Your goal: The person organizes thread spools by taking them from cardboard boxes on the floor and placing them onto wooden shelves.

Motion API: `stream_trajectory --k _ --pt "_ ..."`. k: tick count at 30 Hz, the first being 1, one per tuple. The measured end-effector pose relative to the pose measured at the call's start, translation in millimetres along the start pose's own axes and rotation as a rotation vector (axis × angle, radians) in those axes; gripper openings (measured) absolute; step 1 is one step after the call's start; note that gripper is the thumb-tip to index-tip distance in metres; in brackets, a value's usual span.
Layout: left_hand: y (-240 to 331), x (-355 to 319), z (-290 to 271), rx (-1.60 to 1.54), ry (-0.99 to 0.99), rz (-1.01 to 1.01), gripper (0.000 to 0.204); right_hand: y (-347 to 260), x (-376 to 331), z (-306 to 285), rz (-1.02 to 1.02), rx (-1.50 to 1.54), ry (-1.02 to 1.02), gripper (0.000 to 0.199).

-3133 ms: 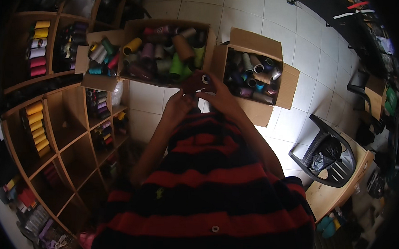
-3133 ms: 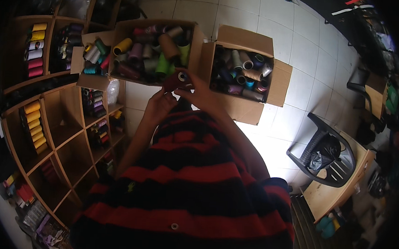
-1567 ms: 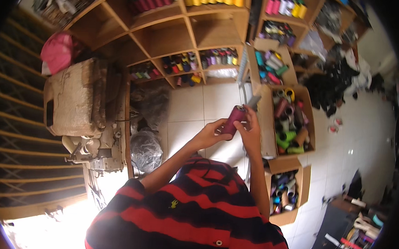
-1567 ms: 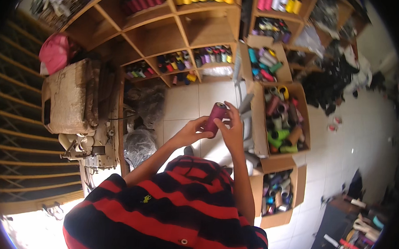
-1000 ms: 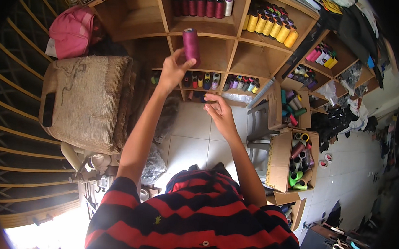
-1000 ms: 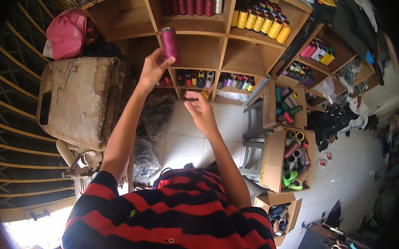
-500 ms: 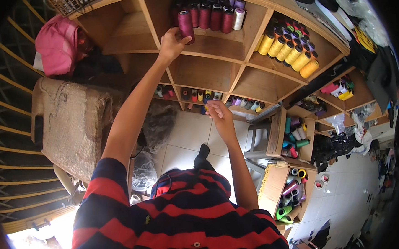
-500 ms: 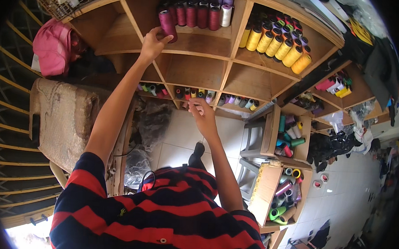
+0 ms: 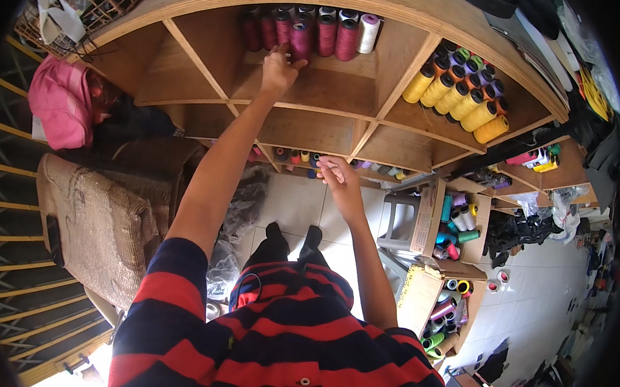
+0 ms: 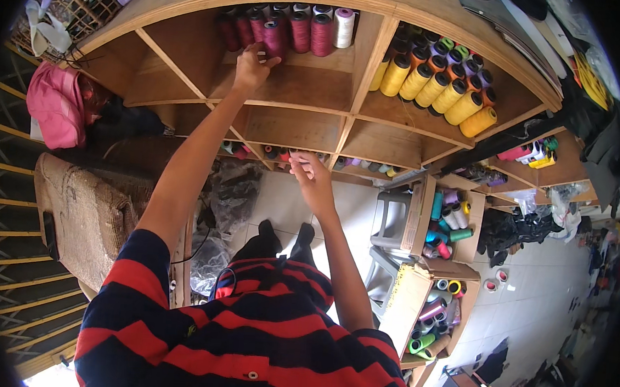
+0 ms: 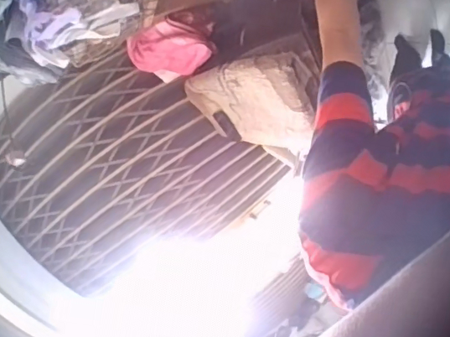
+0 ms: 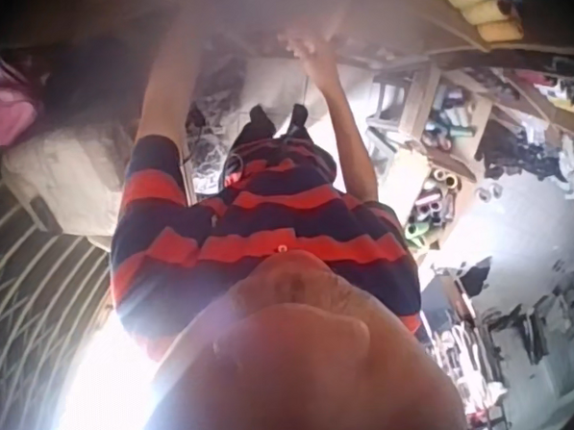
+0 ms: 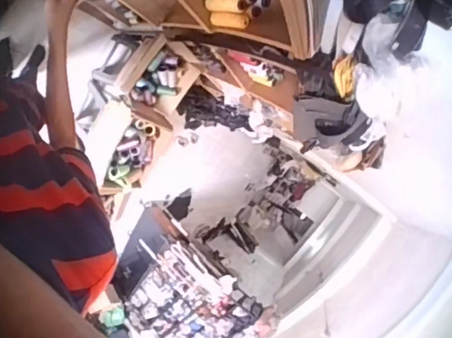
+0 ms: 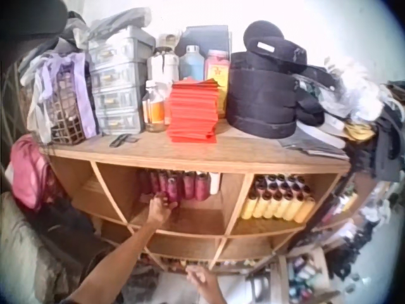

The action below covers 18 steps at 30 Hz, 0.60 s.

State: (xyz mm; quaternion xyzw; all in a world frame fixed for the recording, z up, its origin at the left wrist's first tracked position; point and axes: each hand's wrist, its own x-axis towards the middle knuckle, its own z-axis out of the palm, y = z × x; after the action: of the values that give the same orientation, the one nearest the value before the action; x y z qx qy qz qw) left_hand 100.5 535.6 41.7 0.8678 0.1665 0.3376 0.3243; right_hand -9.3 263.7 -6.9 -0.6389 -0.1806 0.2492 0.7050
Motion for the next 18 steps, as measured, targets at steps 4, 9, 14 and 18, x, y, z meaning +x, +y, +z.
stream_trajectory --k 4,9,14,18 --pt "-8 4 13 0.080 0.122 0.090 0.051 8 8 -2 -0.046 0.032 0.005 0.028" --pt "-16 4 15 0.046 0.089 0.071 0.052 11 10 -3 0.009 0.036 -0.001 0.027" --pt "-6 -1 15 0.053 0.108 0.038 0.053 13 14 -8 0.021 -0.012 -0.017 0.026" --pt "-3 -1 10 0.089 0.080 -0.001 0.055 12 15 -8 0.011 0.015 -0.029 0.026"
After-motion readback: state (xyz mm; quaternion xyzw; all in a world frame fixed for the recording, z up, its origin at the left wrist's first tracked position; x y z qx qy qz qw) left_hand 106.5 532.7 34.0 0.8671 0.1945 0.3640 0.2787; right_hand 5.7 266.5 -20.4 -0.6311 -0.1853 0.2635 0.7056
